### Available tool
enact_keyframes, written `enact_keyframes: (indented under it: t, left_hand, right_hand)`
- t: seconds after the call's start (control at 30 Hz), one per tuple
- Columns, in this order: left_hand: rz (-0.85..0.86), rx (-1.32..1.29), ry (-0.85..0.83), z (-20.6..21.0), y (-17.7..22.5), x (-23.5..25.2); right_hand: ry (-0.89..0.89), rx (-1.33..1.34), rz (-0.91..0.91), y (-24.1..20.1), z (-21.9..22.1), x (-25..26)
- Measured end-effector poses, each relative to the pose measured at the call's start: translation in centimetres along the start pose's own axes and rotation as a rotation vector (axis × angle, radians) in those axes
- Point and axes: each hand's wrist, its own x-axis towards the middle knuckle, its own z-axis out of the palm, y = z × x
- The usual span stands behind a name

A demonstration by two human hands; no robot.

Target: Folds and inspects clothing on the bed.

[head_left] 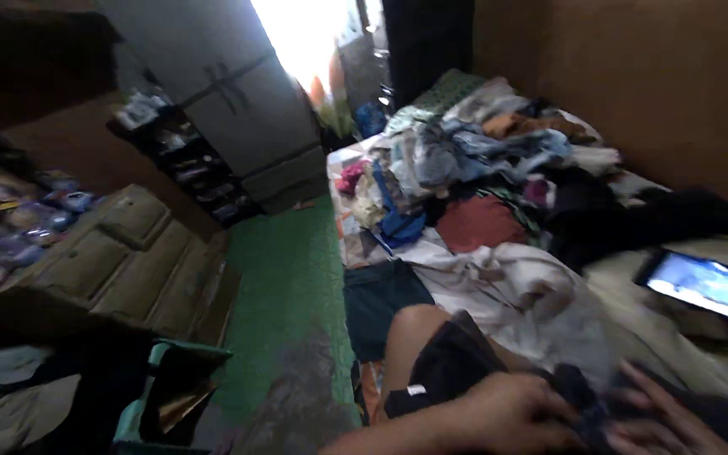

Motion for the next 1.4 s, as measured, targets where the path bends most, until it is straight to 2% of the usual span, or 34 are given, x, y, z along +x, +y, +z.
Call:
enact_keyframes:
  t: [0.07, 0.17, 0.27, 0.37, 0.5, 0.6, 0.67, 0.8, 0.9, 0.97, 1.13, 1.27, 1.4]
  left_hand:
    - [-0.046, -0.16, 0.001, -0.3, 0.5, -0.1]
    - [-0.175, -0.333, -0.033, -0.3, 1.3, -0.2]
    - [-0.21, -0.475, -0.033, 0.6, 1.1, -0.4]
    - [-0.173, -0.56, -0.036, 1.0, 0.6, -0.8]
    - [-0.096, -0.894, -0.159, 0.2, -0.8, -1.7]
    - [-0.066, -0.95, -0.182, 0.2, -1.7, -2.4]
    - [-0.035, -0.826, -0.13, 0.6, -1.4, -2.5]
    - [0.015, -0.226, 0.063, 1.4, -0.5, -2.4]
    - [-0.019, -0.083, 0.069, 1.2, -0.5, -2.3]
    - [-0.088, -0.156, 0.031, 0.9, -0.5, -2.4]
    - [-0.153, -0.628, 0.03, 0.7, -1.0, -2.5]
    - [-0.157, -0.702, 0.092, 1.0, -0.7, -2.2]
    - [-0.148, -0.675, 0.164, 1.4, -0.4, -2.3]
  right_hand:
    - [0.012, -0.113, -0.004, -0.1, 0.9, -0.4]
    - [0.216, -0.298, -0.242, 1.2, 2.8, -1.1]
    - [0.19, -0.426, -0.412, 1.5, 3.0, -1.4]
    - [0.216, -0.443, -0.469, 1.8, 3.9, -1.7]
    - [0.136, -0.086, -0.387, 1.2, 4.0, -2.4]
    - [0.187, -0.133, -0.385, 1.1, 4.5, -2.5]
    - [0.238, -0.272, -0.392, 1.1, 5.0, -2.3]
    - [0.296, -0.44, -0.393, 1.1, 5.3, -1.8]
    - [0.327, -0.43, -0.394, 1.5, 5.7, -1.8]
    - [0.287, -0.312, -0.339, 1.5, 5.5, -2.0]
    - [0.183, 0.088, -0.211, 1.2, 4.6, -2.4]
    - [0.141, 0.195, -0.139, 0.8, 4.8, -2.5]
    - [0.058, 0.366, 0.063, 0.0, 4.9, -2.3]
